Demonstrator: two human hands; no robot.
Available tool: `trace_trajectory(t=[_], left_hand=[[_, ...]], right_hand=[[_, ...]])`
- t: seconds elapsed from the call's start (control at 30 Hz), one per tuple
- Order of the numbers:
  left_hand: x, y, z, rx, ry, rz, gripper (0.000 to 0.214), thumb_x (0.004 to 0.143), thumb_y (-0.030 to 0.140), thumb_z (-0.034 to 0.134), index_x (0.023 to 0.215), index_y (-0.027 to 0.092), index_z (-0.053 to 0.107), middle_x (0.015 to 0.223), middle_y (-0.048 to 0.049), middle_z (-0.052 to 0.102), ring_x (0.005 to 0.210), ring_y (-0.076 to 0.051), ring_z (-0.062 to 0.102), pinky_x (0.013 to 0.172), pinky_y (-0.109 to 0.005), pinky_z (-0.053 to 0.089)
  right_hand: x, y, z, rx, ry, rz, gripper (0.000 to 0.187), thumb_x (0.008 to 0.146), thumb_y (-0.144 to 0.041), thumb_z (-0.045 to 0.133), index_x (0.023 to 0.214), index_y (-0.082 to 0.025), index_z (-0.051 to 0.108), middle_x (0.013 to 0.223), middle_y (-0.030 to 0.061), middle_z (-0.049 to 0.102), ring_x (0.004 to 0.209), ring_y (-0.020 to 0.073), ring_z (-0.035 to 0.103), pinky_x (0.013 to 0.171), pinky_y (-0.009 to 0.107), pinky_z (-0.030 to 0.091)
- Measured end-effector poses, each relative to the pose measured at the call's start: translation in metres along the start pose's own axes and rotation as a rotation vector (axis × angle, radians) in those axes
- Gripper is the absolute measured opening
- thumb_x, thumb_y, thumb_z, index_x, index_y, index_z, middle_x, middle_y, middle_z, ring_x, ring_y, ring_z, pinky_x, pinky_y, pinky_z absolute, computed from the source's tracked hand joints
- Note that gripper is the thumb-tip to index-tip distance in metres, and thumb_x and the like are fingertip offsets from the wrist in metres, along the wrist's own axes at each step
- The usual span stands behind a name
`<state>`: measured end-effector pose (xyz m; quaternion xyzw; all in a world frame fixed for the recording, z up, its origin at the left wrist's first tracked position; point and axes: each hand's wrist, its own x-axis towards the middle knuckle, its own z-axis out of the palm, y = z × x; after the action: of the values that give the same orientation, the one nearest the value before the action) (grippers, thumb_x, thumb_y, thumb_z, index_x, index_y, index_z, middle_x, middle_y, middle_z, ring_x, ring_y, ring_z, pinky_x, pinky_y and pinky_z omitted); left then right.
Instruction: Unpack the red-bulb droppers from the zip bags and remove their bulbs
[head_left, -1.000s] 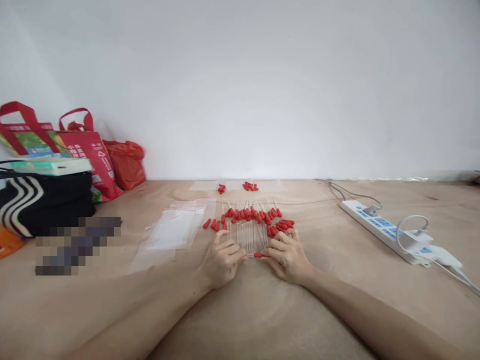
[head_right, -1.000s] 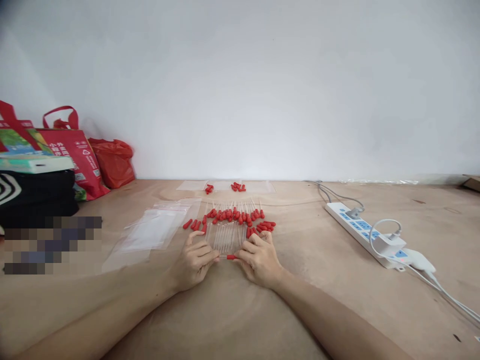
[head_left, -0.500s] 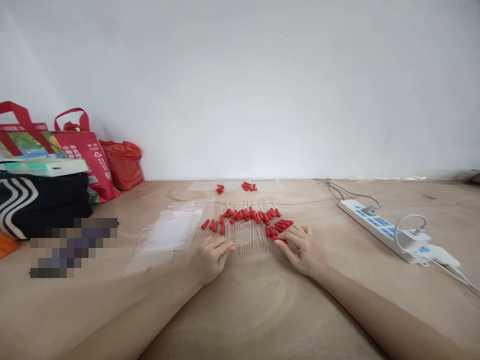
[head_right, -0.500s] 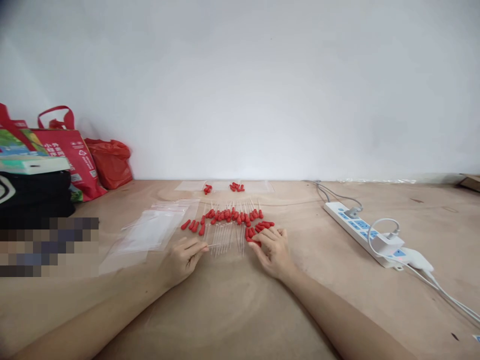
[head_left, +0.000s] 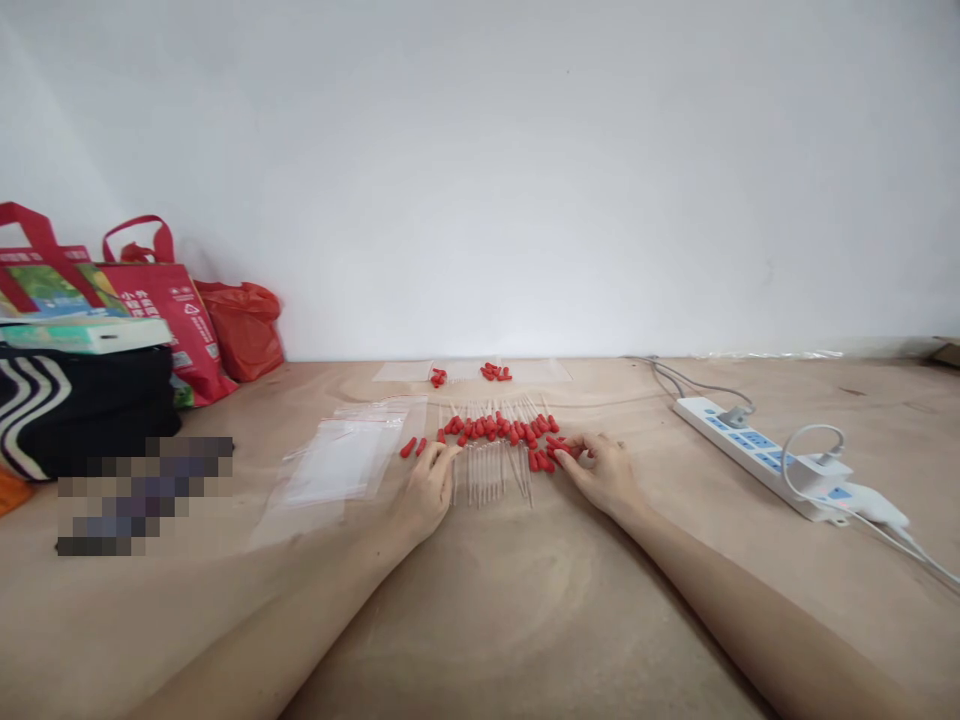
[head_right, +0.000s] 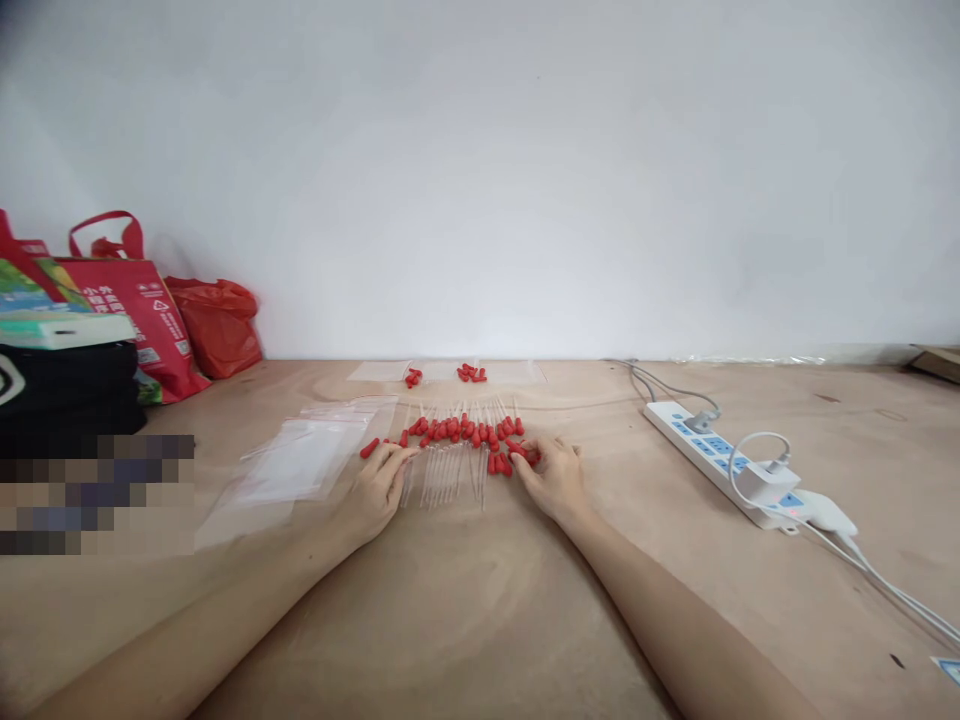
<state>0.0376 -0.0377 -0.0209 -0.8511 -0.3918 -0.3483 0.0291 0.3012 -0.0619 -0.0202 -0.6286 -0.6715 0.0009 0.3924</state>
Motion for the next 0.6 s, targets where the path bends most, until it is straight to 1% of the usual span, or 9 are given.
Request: trace_trajectory(t=[0.13,0.23,0.33,0.4,0.47,0.53,0.6], left_hand=[[0.0005,0.0022,-0.0004,-0.011,-0.007,0.031,0.029,0.079,0.005,0.031,0.097,0.015,0.051,0.092,-0.0071,0.048,0.086,-0.016,0.051,0.079,-0.032,0.046],[0.001,0.0053,-0.0022,-0.013,-0.012,0.023,0.026,0.079,0.008,0.034,0.098,0.016,0.05,0.094,-0.0072,0.048,0.089,-0.017,0.051,0.08,-0.033,0.046],[0.0011,0.0079,-0.0039,-0.031,-0.048,0.015,0.024,0.081,0.012,0.034,0.1,0.017,0.049,0.097,-0.0077,0.048,0.089,-0.017,0.052,0.078,-0.033,0.046],[0.0009,0.0089,-0.0046,-0.062,-0.075,0.016,0.023,0.082,0.015,0.035,0.101,0.017,0.048,0.099,-0.008,0.047,0.086,-0.017,0.053,0.075,-0.031,0.048],[0.0003,0.0095,-0.0053,-0.097,-0.098,0.017,0.021,0.082,0.018,0.037,0.101,0.017,0.047,0.099,-0.0079,0.047,0.078,-0.015,0.054,0.072,-0.03,0.049],[-0.0005,0.0098,-0.0062,-0.125,-0.118,0.011,0.021,0.082,0.022,0.041,0.101,0.018,0.046,0.099,-0.0075,0.047,0.072,-0.013,0.054,0.071,-0.03,0.049],[-0.0016,0.0102,-0.0072,-0.159,-0.135,-0.004,0.023,0.081,0.027,0.045,0.102,0.018,0.046,0.1,-0.0073,0.046,0.07,-0.012,0.055,0.07,-0.03,0.05]], right_hand=[[-0.001,-0.0054,0.0008,-0.088,-0.025,-0.013,0.022,0.073,-0.042,0.051,0.069,-0.025,0.063,0.066,-0.0005,0.064,0.07,0.0173,0.052,0.069,0.031,0.026],[-0.001,-0.0063,0.001,-0.123,-0.05,-0.019,0.024,0.074,-0.044,0.049,0.07,-0.027,0.064,0.069,-0.0009,0.065,0.071,0.0172,0.052,0.07,0.031,0.026],[-0.0003,-0.005,0.0006,-0.139,-0.073,-0.031,0.028,0.075,-0.048,0.047,0.074,-0.028,0.066,0.076,0.0003,0.067,0.076,0.0188,0.052,0.072,0.033,0.027],[0.0001,-0.0042,0.0003,-0.14,-0.09,-0.05,0.031,0.076,-0.051,0.045,0.077,-0.029,0.067,0.081,0.0008,0.067,0.077,0.0193,0.052,0.072,0.033,0.027],[0.0003,-0.004,0.0002,-0.135,-0.102,-0.067,0.032,0.078,-0.051,0.043,0.079,-0.03,0.068,0.083,0.0002,0.067,0.076,0.0188,0.051,0.072,0.033,0.027],[0.0004,-0.0044,0.0003,-0.127,-0.099,-0.062,0.032,0.079,-0.05,0.042,0.079,-0.032,0.068,0.08,-0.0007,0.067,0.073,0.0179,0.051,0.071,0.032,0.026],[0.0001,-0.0052,0.0007,-0.117,-0.08,-0.044,0.031,0.08,-0.047,0.041,0.077,-0.032,0.068,0.075,-0.0007,0.067,0.07,0.017,0.051,0.07,0.032,0.025]])
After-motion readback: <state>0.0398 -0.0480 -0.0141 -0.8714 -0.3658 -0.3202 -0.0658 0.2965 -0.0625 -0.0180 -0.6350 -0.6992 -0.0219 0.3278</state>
